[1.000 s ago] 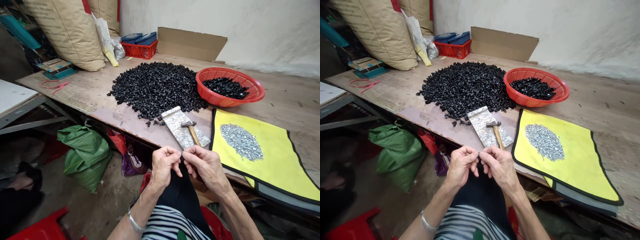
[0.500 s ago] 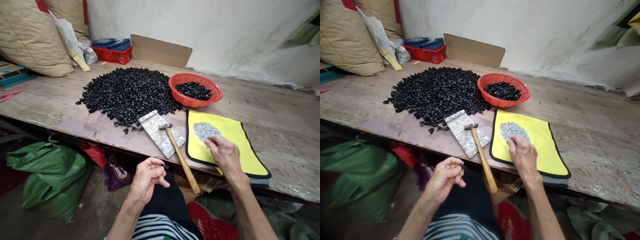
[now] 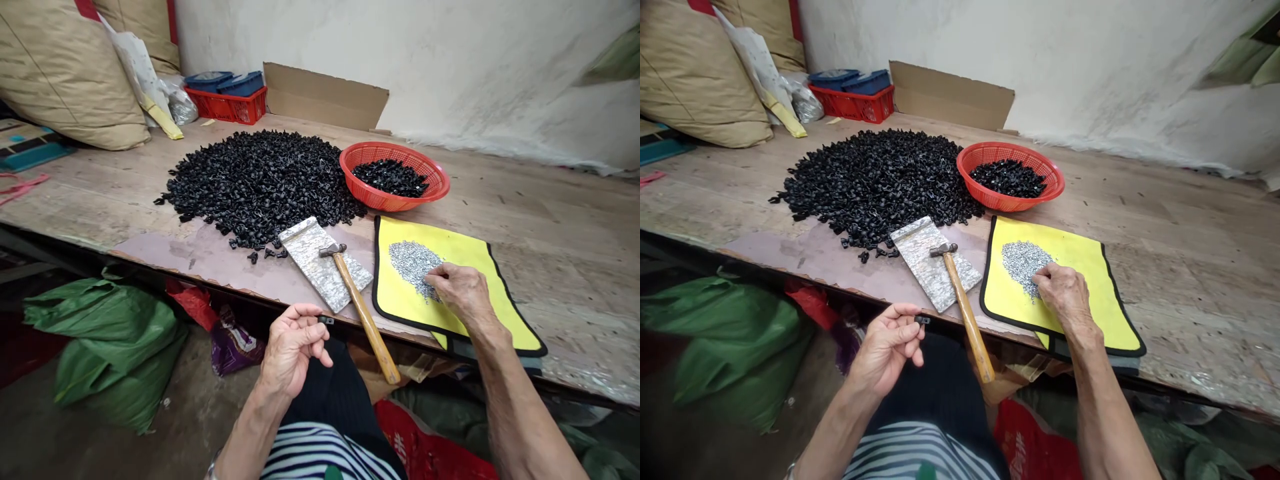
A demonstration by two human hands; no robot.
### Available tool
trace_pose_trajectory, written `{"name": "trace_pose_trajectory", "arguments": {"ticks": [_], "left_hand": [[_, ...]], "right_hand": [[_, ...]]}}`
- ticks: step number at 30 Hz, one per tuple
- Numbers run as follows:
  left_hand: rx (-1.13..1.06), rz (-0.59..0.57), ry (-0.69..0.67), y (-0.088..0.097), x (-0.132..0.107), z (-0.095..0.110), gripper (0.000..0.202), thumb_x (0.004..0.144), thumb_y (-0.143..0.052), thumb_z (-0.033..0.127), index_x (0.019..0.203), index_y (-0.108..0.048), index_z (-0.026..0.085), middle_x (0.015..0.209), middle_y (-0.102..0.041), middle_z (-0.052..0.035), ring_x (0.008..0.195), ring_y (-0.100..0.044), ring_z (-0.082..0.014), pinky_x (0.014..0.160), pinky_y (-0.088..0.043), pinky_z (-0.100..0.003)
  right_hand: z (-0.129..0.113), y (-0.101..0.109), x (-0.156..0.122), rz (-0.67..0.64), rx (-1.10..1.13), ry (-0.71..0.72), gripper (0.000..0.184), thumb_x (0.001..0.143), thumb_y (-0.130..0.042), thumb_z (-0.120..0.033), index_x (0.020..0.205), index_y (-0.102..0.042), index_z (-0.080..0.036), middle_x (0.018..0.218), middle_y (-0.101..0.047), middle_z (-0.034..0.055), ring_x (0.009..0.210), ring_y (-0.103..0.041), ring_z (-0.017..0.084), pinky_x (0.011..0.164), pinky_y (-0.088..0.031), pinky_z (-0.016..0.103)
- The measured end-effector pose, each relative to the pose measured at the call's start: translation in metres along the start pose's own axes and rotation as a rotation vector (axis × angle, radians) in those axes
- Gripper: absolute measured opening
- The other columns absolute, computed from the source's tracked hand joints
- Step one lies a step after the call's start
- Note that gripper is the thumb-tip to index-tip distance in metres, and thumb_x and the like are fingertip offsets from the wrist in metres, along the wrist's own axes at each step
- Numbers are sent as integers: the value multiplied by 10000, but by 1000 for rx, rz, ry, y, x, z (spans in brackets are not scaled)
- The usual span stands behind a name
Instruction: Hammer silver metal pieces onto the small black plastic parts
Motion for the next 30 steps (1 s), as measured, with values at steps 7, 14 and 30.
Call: {"name": "trace_pose_trajectory", "arguments": {"ticks": [7, 14, 30], "left_hand": [[-44, 5, -13, -6, 0, 2, 183, 615, -712, 129, 749, -589, 114, 544, -615, -5, 378, -483, -76, 357, -504, -246], [-61, 55, -30, 3, -2, -3, 166, 643, -702, 142, 747, -575, 119, 544, -618, -3, 392, -506, -77, 396, -519, -245], [-22, 91, -176, 4, -17, 15, 171, 599, -688, 95, 728, -576, 106, 554, -622, 6, 361, -532, -100, 353, -500, -243]], "right_hand": [[20, -7, -4, -39, 294, -138, 161, 594, -552, -246, 697, -641, -161, 457, -597, 20, 463, -556, 159, 467, -418, 254], [18, 13, -9, 46, 372, -160, 64, 559, -611, -214, 600, -628, -169, 395, -528, -11, 418, -486, 134, 464, -372, 262], [-132, -72, -147, -321, 1216, 40, 92, 711, -675, -257, 777, -658, -195, 821, -623, 1, 664, -562, 106, 638, -458, 246]]}}
Point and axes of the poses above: each hand's wrist, its own x-axis towards the middle knuckle, its own y-axis out of the back of the hand, z = x × y, the point moved 10 cm from there along x, towards the middle knuckle
